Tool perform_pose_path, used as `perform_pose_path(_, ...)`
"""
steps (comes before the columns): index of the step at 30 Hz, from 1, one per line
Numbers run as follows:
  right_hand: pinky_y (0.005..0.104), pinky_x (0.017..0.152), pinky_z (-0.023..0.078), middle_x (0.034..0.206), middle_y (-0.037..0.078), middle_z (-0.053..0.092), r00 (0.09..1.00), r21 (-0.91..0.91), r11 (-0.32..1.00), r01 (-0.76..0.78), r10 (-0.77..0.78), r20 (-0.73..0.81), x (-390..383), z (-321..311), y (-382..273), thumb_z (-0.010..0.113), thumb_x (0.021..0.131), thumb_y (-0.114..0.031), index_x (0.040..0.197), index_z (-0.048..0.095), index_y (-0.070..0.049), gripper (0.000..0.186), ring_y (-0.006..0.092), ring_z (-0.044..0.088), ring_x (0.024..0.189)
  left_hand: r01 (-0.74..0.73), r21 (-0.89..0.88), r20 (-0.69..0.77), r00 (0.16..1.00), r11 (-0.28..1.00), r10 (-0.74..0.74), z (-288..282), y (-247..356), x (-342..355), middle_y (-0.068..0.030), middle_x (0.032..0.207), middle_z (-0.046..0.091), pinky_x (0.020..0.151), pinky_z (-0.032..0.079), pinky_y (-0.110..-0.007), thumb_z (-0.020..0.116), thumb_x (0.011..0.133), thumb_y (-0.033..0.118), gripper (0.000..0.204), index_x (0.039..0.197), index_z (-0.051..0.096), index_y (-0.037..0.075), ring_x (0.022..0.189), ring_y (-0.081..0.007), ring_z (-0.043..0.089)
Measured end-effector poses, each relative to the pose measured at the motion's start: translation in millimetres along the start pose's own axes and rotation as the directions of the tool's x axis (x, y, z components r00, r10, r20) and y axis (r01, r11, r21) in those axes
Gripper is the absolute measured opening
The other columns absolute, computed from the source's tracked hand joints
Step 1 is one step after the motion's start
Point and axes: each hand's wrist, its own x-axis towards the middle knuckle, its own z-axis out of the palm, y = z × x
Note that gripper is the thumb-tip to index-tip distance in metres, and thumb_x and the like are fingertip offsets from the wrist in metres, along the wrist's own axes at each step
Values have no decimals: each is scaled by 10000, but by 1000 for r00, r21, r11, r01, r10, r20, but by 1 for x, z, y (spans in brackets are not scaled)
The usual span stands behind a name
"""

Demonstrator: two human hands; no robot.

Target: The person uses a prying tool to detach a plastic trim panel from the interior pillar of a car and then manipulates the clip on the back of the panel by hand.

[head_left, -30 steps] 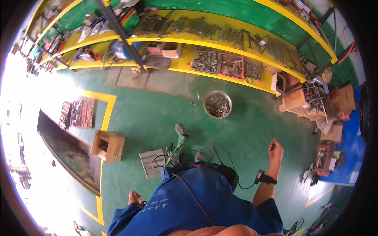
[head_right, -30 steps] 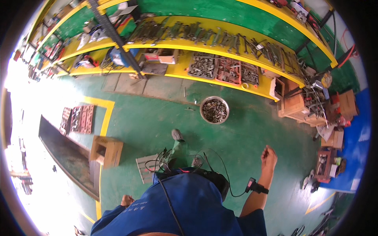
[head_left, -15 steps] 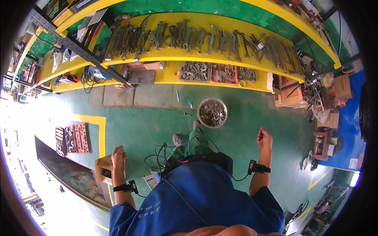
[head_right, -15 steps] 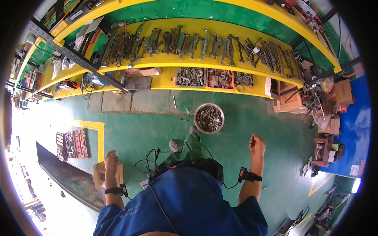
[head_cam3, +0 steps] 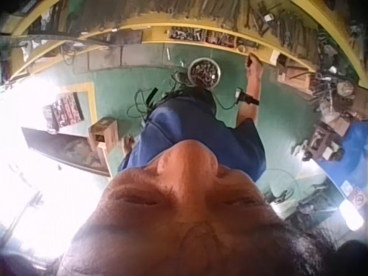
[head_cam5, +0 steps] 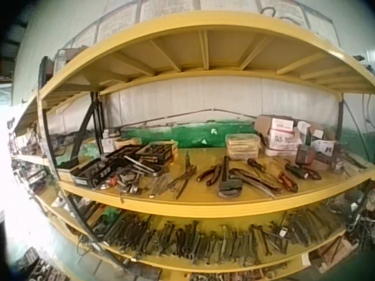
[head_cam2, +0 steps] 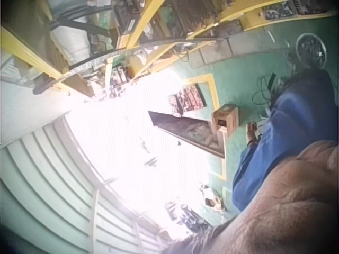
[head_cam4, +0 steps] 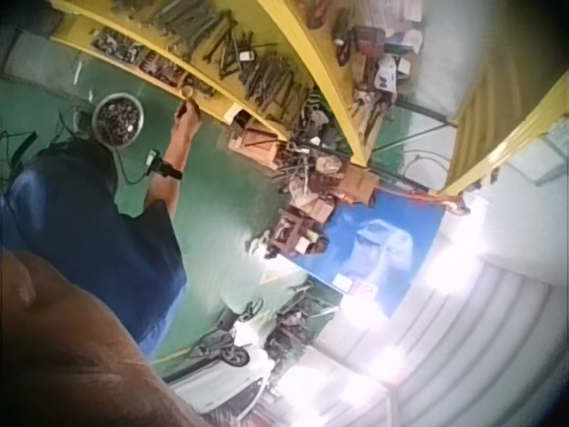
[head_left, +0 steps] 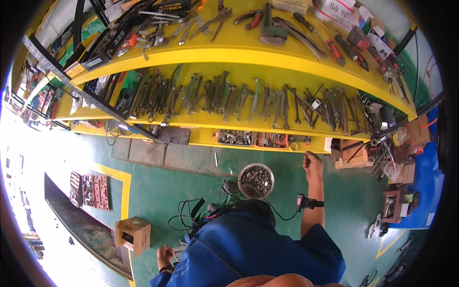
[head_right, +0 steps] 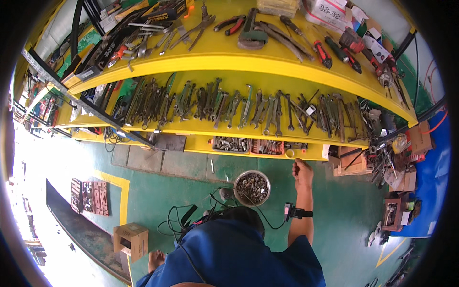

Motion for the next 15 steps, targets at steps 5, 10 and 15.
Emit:
perform_pose_path(5,239,497,388,722,35,600,980,-46,992,118,-109,168,-2,55,-34,636,896,-138,989,656,-12,158,111,511,557,-8,97,-120,993,995,20,10,-33,-45,-20,724,566,607,477,-354,538,824,183,70,805,555,118,676,-215,557)
perform_pose_path(10,274,517,347,697,46,578,928,-38,977,210,-186,324,-9,98,-50,600,915,-123,949,623,16,145,120,461,551,2,115,-127,992,993,13,38,-18,-34,-65,700,532,511,468,-353,500,817,137,74,758,497,92,631,-235,559)
perform_pose_path(15,253,519,361,687,49,569,905,-101,962,253,-198,377,-18,123,-45,581,931,-119,981,617,28,160,107,461,553,-73,86,-71,994,994,79,51,-4,-32,-80,693,520,489,463,-348,511,799,114,62,753,492,79,616,-243,555)
